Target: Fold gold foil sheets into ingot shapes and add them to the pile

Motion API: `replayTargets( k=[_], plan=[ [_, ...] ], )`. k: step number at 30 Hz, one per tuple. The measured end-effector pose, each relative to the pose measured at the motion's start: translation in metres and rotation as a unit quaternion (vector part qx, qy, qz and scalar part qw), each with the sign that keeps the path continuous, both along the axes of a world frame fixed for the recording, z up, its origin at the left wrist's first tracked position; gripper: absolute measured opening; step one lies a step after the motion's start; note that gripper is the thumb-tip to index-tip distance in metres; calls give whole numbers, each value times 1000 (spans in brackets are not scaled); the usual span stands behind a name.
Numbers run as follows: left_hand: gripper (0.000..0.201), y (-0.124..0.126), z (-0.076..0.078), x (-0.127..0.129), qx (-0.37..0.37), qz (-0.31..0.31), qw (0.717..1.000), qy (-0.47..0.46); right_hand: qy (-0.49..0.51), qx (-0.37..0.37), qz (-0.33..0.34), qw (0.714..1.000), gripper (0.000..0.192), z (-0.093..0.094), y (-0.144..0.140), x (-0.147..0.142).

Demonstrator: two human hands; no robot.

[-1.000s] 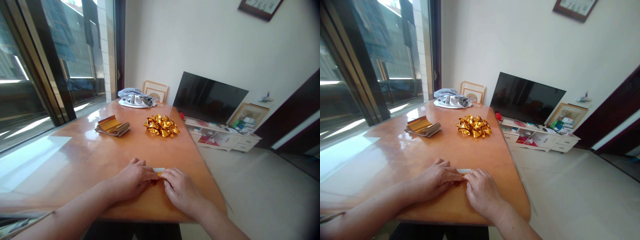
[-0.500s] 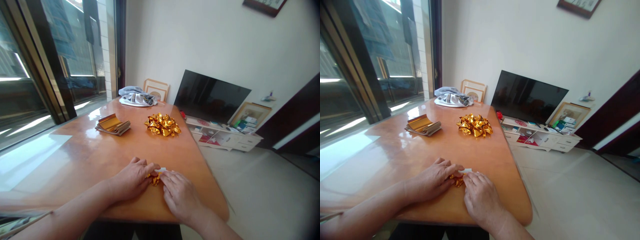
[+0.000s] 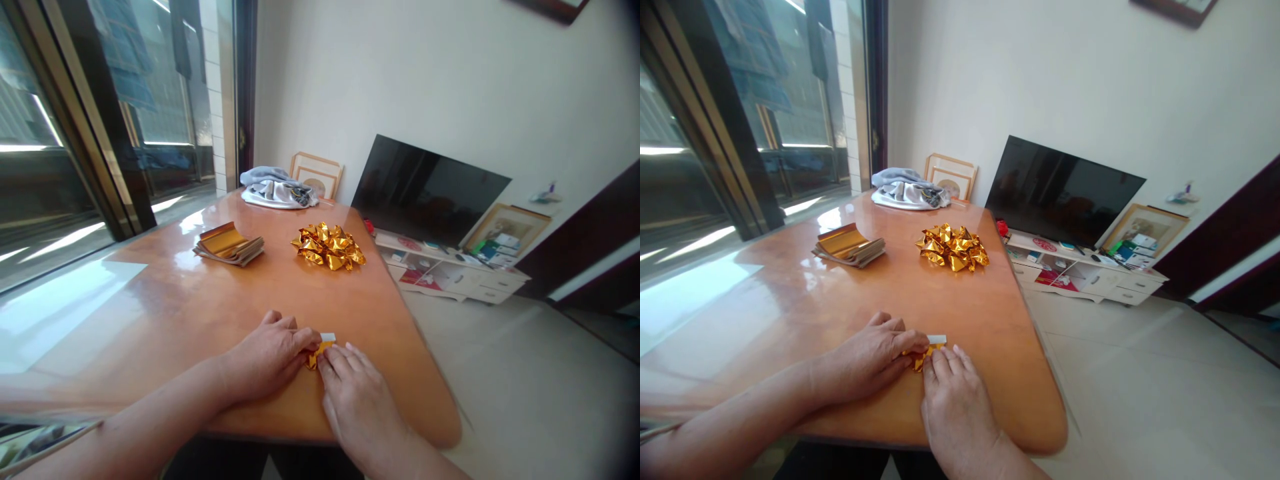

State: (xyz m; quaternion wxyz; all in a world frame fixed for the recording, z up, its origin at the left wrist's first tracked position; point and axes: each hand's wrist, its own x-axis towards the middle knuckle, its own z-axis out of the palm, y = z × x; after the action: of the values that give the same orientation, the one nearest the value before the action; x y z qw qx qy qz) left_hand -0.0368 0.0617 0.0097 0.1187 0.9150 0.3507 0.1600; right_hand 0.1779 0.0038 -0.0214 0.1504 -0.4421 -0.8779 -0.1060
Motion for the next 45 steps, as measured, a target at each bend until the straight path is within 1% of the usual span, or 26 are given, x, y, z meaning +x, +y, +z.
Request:
replayTargets(
  k=[3,5,10,13,17,21,27,31,37,45],
  plan=[
    [16,0,0,0,2,3,1000,7,-9,12,13,1000,45,4,-4,-2],
    [17,0,0,0,2,2,1000,10,-13,7,16,1000,43,8,-6,-4],
    [18,0,0,-1,0,-5,1000,6,-13,-32,17,999,38,17,-10,-7],
    [18,0,-1,-1,1,-1,1000,2,9,-58,4,998,41,20,-13,-5],
    [18,-1,-3,-1,4,5,1000,-5,50,-72,1,996,41,18,-13,-1],
    [17,-1,-5,-1,7,2,1000,-11,80,-44,-12,996,39,11,-7,0],
    [18,-2,-3,-2,-13,-1,1000,-15,63,-41,0,997,33,9,-2,-3],
    [22,-1,-2,-1,-29,1,999,-27,59,-32,3,998,35,8,-3,-4],
    [33,6,-9,0,-42,14,999,-29,71,-54,-8,996,32,5,-1,-4],
    [37,9,-15,-1,-48,23,998,-45,46,-90,-30,994,40,13,-8,-8]
  ],
)
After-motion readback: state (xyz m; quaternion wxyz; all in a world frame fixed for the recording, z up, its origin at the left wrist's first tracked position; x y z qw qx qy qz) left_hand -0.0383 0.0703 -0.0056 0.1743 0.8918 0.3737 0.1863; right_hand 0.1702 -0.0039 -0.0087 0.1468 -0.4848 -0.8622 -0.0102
